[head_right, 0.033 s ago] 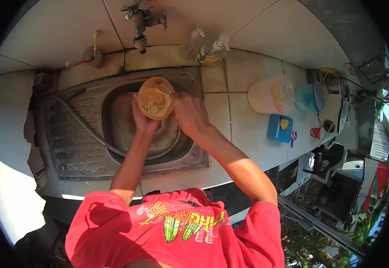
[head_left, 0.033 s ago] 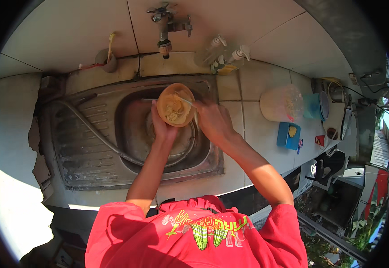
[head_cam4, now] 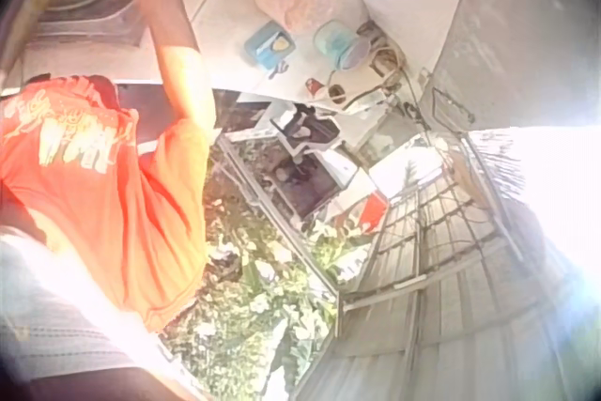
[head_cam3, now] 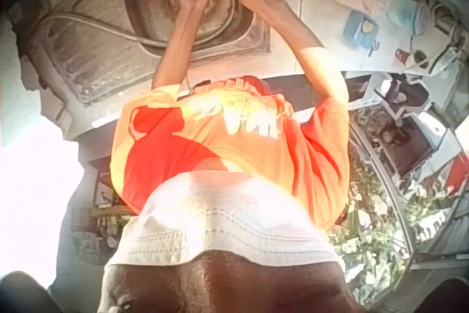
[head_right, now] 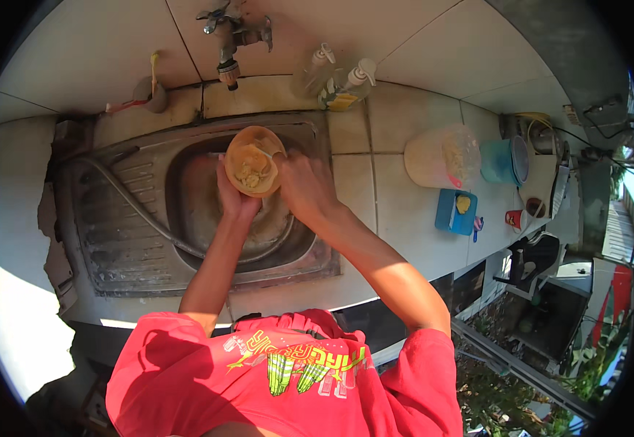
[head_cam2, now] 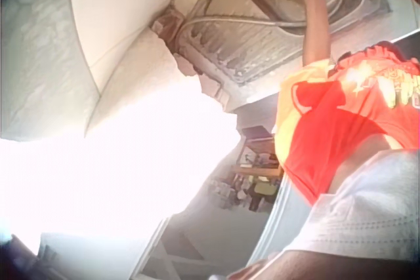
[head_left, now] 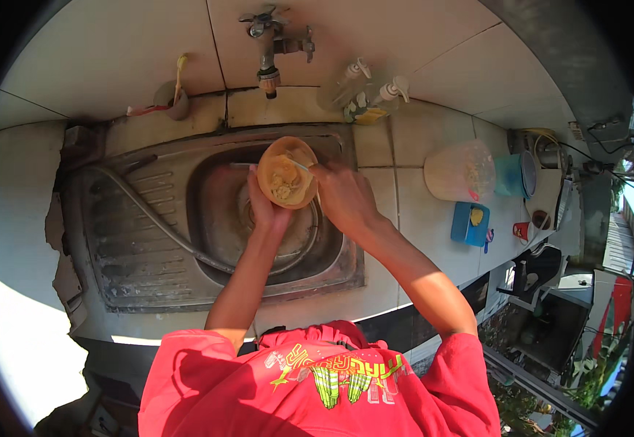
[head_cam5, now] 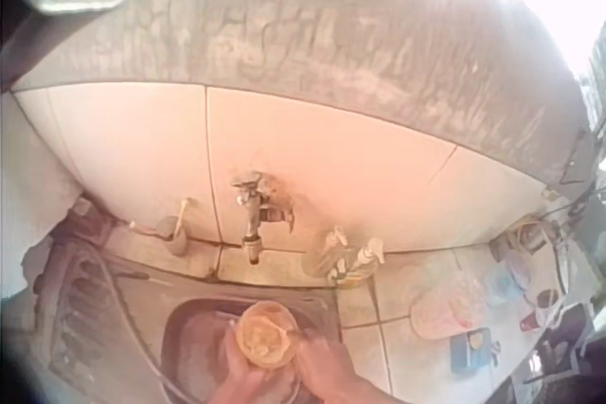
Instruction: Mixing dental alginate powder with water in a rubber bowl to prepare for a dental impression.
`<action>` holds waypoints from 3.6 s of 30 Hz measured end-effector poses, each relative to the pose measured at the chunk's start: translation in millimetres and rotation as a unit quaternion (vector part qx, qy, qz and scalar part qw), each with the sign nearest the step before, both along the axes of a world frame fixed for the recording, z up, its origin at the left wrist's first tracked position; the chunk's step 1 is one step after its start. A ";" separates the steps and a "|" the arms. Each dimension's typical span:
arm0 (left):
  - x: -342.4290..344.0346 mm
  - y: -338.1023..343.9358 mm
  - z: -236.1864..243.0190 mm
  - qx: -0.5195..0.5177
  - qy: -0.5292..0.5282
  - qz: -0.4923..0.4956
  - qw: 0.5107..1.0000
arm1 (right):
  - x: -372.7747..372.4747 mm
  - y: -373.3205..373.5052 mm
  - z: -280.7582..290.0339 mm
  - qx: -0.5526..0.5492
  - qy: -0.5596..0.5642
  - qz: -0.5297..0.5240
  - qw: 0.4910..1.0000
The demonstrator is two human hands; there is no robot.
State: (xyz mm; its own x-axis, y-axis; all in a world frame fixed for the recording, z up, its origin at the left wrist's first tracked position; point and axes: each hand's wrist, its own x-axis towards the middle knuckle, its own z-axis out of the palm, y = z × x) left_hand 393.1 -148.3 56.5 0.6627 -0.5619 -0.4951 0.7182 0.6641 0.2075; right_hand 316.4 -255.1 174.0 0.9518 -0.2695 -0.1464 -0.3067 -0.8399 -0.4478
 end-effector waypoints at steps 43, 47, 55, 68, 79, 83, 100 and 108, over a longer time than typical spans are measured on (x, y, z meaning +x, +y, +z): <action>-92.8 43.1 31.5 0.020 -0.074 -0.035 0.996 | -113.7 62.2 24.4 0.167 -0.032 -0.107 0.980; -106.1 40.2 37.2 0.013 -0.093 -0.050 0.994 | -138.9 52.5 34.0 -0.031 0.005 -0.048 0.998; -121.7 38.4 37.1 -0.007 -0.060 -0.145 0.988 | -163.1 46.2 36.4 -0.066 0.052 0.033 0.996; -149.2 17.8 59.7 -0.016 -0.082 -0.291 0.953 | -211.3 8.7 61.2 -0.117 -0.016 0.029 0.993; -207.9 -30.7 90.1 0.027 -0.124 -0.408 0.904 | -305.2 -27.1 84.6 -0.126 -0.080 0.062 0.987; -229.9 -53.4 97.4 -0.056 -0.077 -0.592 0.801 | -353.9 -47.1 107.6 -0.206 0.028 0.149 0.967; -454.3 -167.0 57.6 -0.021 -0.081 -0.517 0.852 | -562.0 -112.9 32.9 0.039 -0.107 -0.189 0.975; -523.9 -240.4 44.8 -0.072 0.040 -0.516 0.853 | -613.2 -136.2 33.5 -0.133 -0.050 -0.307 0.941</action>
State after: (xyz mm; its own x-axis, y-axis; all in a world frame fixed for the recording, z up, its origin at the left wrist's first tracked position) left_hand -130.8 -388.7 101.3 -0.2533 -0.8840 -0.3929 0.9439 -0.3148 0.0996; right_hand -296.9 -391.3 207.5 0.6110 -0.7870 0.0859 -0.7375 -0.6053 -0.2995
